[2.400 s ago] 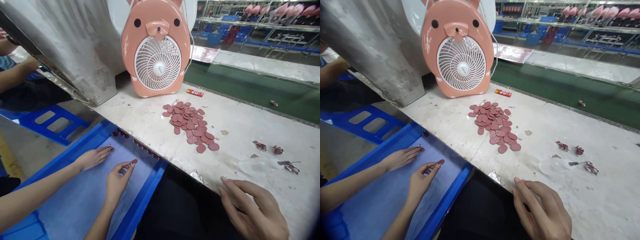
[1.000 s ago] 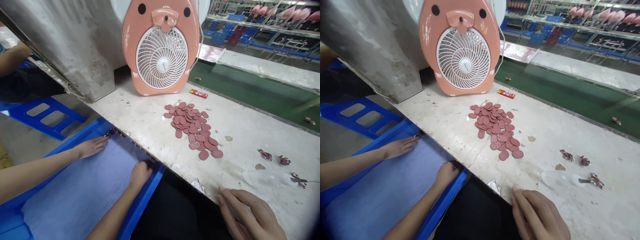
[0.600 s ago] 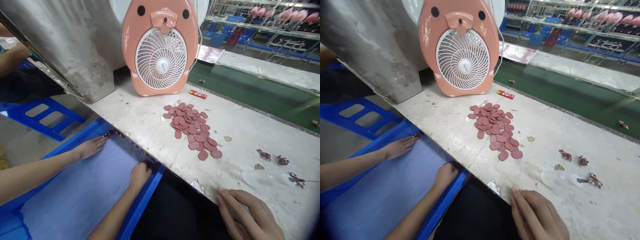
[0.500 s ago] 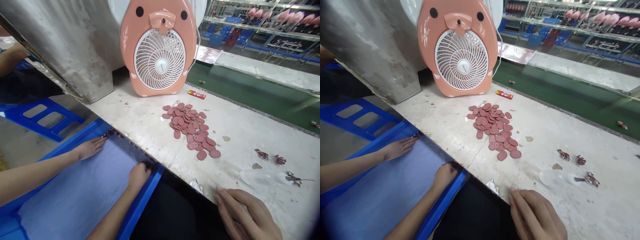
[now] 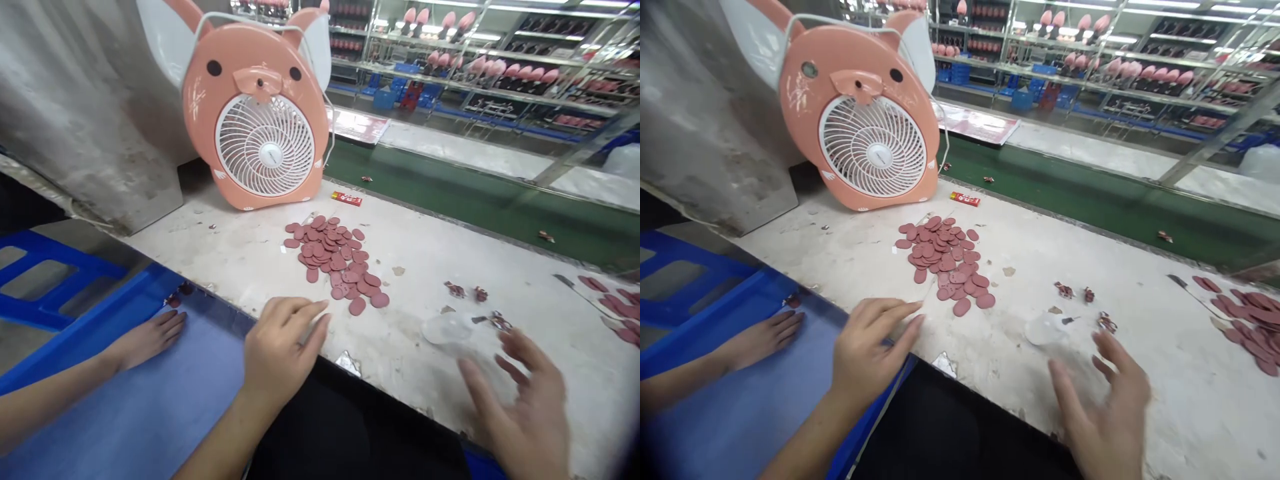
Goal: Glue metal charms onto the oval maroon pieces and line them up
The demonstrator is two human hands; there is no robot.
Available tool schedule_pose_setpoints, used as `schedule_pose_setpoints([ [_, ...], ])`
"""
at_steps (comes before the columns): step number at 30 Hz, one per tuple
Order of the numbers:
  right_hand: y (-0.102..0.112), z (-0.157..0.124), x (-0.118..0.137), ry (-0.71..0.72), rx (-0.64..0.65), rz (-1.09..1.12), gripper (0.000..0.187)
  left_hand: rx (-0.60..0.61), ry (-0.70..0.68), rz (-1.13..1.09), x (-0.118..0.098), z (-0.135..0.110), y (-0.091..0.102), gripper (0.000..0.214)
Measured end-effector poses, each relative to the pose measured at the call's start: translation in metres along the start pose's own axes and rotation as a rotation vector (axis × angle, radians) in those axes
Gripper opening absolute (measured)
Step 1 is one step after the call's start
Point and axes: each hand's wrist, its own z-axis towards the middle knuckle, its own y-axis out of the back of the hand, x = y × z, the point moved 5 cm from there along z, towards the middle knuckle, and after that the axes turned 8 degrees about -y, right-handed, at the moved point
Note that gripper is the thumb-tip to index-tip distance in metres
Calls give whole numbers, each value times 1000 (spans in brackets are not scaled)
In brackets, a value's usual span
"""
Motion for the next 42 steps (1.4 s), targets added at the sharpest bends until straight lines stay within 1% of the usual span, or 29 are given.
schedule_pose_setpoints([
  [2,-11,12,5,-90,79,-56,72,143,-45,-14,-21,19,-26,15],
  [3,-16,18,8,-112,115,-67,74,195,-48,-17,-28,25,-37,13],
  [5,-26,27,11,-132,173,-48,72,258,-27,-31,-34,32,-54,8],
  [7,-32,33,13,-158,207,-2,61,280,18,-74,-34,34,-61,15],
  [9,-33,35,14,-203,224,66,50,279,79,-150,-32,32,-58,22],
  [11,-28,32,17,-260,237,171,41,274,150,-274,-33,27,-50,25],
  [15,-14,18,33,-340,282,489,25,293,312,-581,-43,9,-35,31],
  [17,-11,10,48,-362,364,645,21,317,379,-683,-51,-2,-32,35],
  [21,-14,2,76,-392,600,898,26,393,500,-877,-72,-22,-32,34],
  [25,-17,-4,85,-438,821,1076,25,566,704,-1125,-88,-36,-37,31],
  [28,-16,-12,85,-468,969,1159,28,789,911,-1496,-100,-51,-48,31],
  [30,-15,-19,87,-475,1077,1183,29,924,995,-1694,-104,-61,-54,33],
  [31,-14,-22,88,-474,1122,1178,30,967,1018,-1751,-105,-65,-56,34],
  [32,-13,-24,87,-482,1128,1159,32,988,1033,-1783,-105,-69,-59,36],
  [33,-11,-25,84,-502,1082,1130,37,989,1047,-1802,-104,-73,-61,38],
  [34,-9,-24,79,-533,992,1094,43,976,1065,-1825,-103,-76,-62,40],
  [35,-5,-24,72,-569,882,1058,50,938,1088,-1844,-101,-79,-63,42],
  [36,-1,-25,65,-605,773,1023,56,881,1114,-1856,-99,-80,-64,43],
  [37,4,-27,59,-640,693,984,59,811,1139,-1863,-97,-81,-64,41],
  [38,8,-31,53,-674,646,942,61,738,1163,-1864,-94,-82,-64,38],
  [40,15,-41,44,-756,618,850,61,616,1194,-1869,-89,-83,-62,31],
  [42,24,-50,35,-878,554,808,62,543,1202,-1887,-85,-83,-61,29],
])
